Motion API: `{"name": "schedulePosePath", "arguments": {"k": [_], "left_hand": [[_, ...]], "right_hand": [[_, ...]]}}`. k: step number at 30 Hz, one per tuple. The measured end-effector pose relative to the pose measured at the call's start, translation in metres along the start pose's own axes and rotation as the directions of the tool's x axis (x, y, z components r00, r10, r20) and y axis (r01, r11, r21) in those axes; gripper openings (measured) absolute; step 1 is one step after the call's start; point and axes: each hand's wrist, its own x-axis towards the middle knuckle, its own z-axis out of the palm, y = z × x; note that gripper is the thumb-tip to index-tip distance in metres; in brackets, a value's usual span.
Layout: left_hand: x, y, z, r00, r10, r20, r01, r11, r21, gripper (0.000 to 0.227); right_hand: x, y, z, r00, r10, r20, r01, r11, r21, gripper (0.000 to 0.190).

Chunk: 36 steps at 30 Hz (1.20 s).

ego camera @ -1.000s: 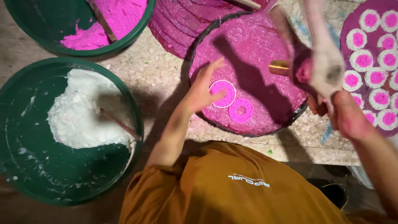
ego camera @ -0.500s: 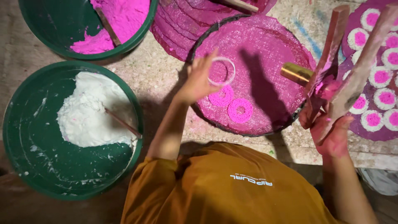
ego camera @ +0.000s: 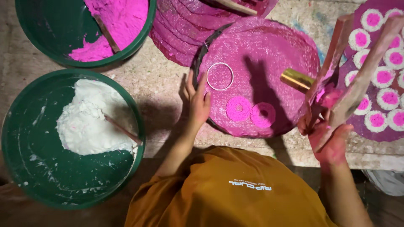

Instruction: The person uses a wooden mallet and a circular metal cutter to press pink powder into ring shapes on a flat pink surface. They repeatedly scoop pink powder from a green bowl, fill the cutter, press it into the surface, and lift the cutter to form individual pink rings. Finished rings are arranged on a purple tray.

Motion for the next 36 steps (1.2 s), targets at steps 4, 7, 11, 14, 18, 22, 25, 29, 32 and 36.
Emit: {"name": "schedulePosePath", "arguments": {"k": [4,7,11,14,18,22,25,29,32,36], "left_hand": [[0.009,0.027,-0.020,0.992,0.062,0.108,-0.075,0.990,0.117,0.024],[0.008,0.038,-0.033,0.986,0.129,0.105,-0.145,0.977,0.159,0.014],[-0.009,0.041,-0.033,0.973,0.151,0.177,-0.187,0.960,0.210,0.009],[-0.021,0.037,-0.025,0.980,0.136,0.146,-0.154,0.981,0.118,0.010],[-0.031,0.036,-0.020,0.975,0.119,0.188,-0.143,0.982,0.121,0.018],[-0.003,0.041,-0.023,0.987,0.117,0.108,-0.126,0.989,0.078,0.049],[0.040,0.043,-0.020,0.918,-0.153,0.367,0.397,0.388,-0.832,0.071],[0.080,0.049,-0.010,0.912,0.305,0.275,0.397,-0.483,-0.781,0.080],[0.092,0.050,-0.002,0.948,0.220,0.231,0.318,-0.623,-0.714,0.061],[0.098,0.035,0.000,0.978,0.042,0.206,0.180,-0.675,-0.716,0.052]], "right_hand": [[0.003,-0.004,0.009,0.999,0.039,-0.029,-0.038,0.998,0.058,0.082],[0.003,-0.007,0.016,0.999,0.037,0.013,-0.038,0.999,0.036,0.090],[0.003,-0.009,0.019,0.998,0.053,0.021,-0.054,0.998,0.037,0.094],[0.001,-0.004,0.018,0.998,0.063,0.021,-0.064,0.997,0.050,0.093],[0.000,0.005,0.008,0.999,0.029,0.037,-0.027,0.999,-0.045,0.094],[0.019,0.013,-0.006,0.969,0.107,0.222,-0.059,0.975,-0.213,0.079],[0.040,0.019,-0.007,0.859,0.324,0.396,-0.150,0.899,-0.411,0.071],[0.076,0.010,0.015,0.547,0.754,0.365,-0.445,0.631,-0.636,0.065],[0.108,-0.013,0.040,0.493,0.833,0.251,-0.430,0.484,-0.762,0.070],[0.134,-0.035,0.069,0.596,0.796,0.105,-0.217,0.285,-0.934,0.084]]}}
